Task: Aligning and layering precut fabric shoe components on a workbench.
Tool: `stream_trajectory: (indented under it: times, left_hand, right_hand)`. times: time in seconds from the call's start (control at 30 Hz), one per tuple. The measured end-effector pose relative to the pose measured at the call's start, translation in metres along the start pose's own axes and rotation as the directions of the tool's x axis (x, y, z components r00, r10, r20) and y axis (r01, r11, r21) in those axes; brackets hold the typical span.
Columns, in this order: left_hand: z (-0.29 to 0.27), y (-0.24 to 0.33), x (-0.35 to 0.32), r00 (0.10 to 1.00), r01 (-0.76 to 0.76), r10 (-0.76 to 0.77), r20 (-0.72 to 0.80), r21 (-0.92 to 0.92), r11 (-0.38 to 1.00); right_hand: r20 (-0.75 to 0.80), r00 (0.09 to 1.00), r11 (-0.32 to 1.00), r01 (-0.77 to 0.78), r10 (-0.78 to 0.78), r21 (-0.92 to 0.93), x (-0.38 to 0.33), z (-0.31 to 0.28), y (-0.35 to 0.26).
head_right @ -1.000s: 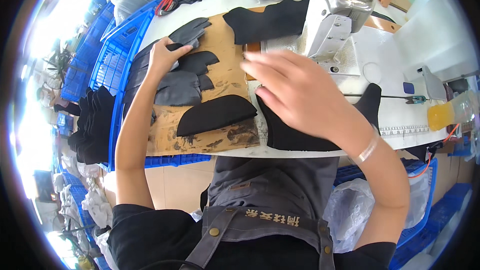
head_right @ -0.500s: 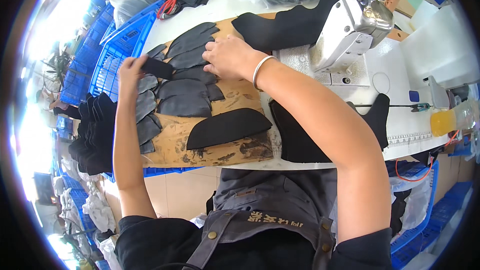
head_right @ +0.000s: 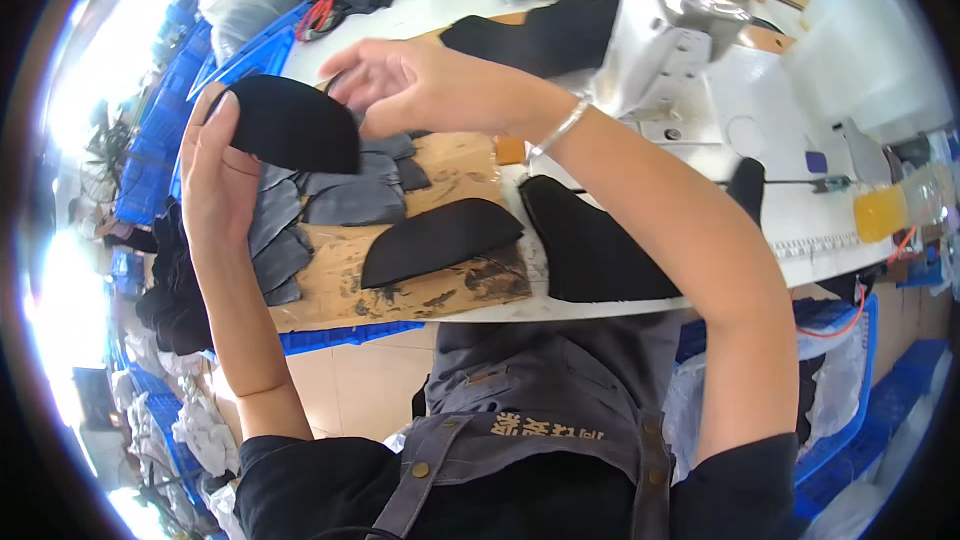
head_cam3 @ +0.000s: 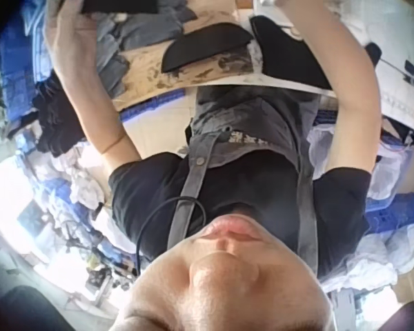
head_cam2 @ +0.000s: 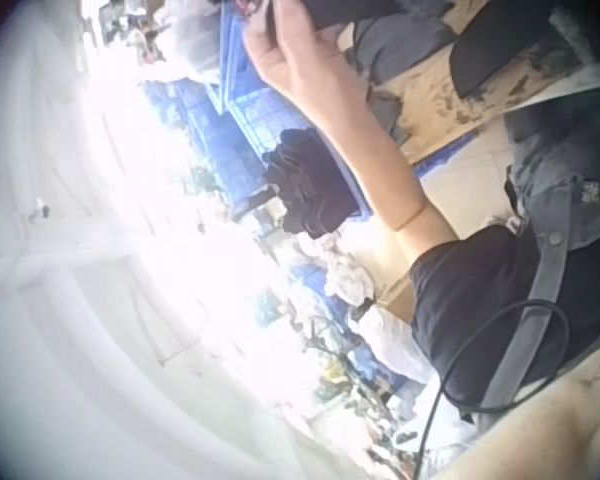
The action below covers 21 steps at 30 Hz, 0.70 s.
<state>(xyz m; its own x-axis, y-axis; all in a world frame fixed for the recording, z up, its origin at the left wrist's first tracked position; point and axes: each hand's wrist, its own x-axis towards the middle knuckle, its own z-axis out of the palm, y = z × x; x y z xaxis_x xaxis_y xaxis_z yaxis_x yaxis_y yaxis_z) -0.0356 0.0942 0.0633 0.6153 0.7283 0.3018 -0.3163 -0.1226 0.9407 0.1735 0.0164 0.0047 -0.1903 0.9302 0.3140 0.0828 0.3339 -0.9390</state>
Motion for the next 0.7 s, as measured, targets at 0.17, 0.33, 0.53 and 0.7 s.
stream_trajectory:
  times: [0.17, 0.33, 0.53, 0.7]
  left_hand:
    - [0.061, -0.015, -0.028, 0.974, 0.011, -0.027, 0.227, 0.073, 0.997]
    - [0.116, -0.055, -0.067, 0.942, -0.140, -0.055, 0.331, 0.537, 0.832]
    - [0.163, -0.097, -0.103, 0.881, -0.160, -0.188, 0.435, 0.647, 0.746]
    - [0.173, -0.109, -0.116, 0.879, -0.273, -0.119, 0.462, 0.692, 0.668]
  right_hand:
    - [-0.016, 0.956, 0.952, -0.291, 0.294, 0.100, -0.109, -0.003, -0.044]
    - [-0.297, 0.770, 0.808, -0.589, 0.564, 0.006, -0.203, -0.019, -0.062]
    - [-0.453, 0.715, 0.636, -0.691, 0.533, -0.343, -0.264, -0.023, -0.060]
    - [-0.445, 0.767, 0.652, -0.634, 0.462, -0.416, -0.274, -0.023, -0.052]
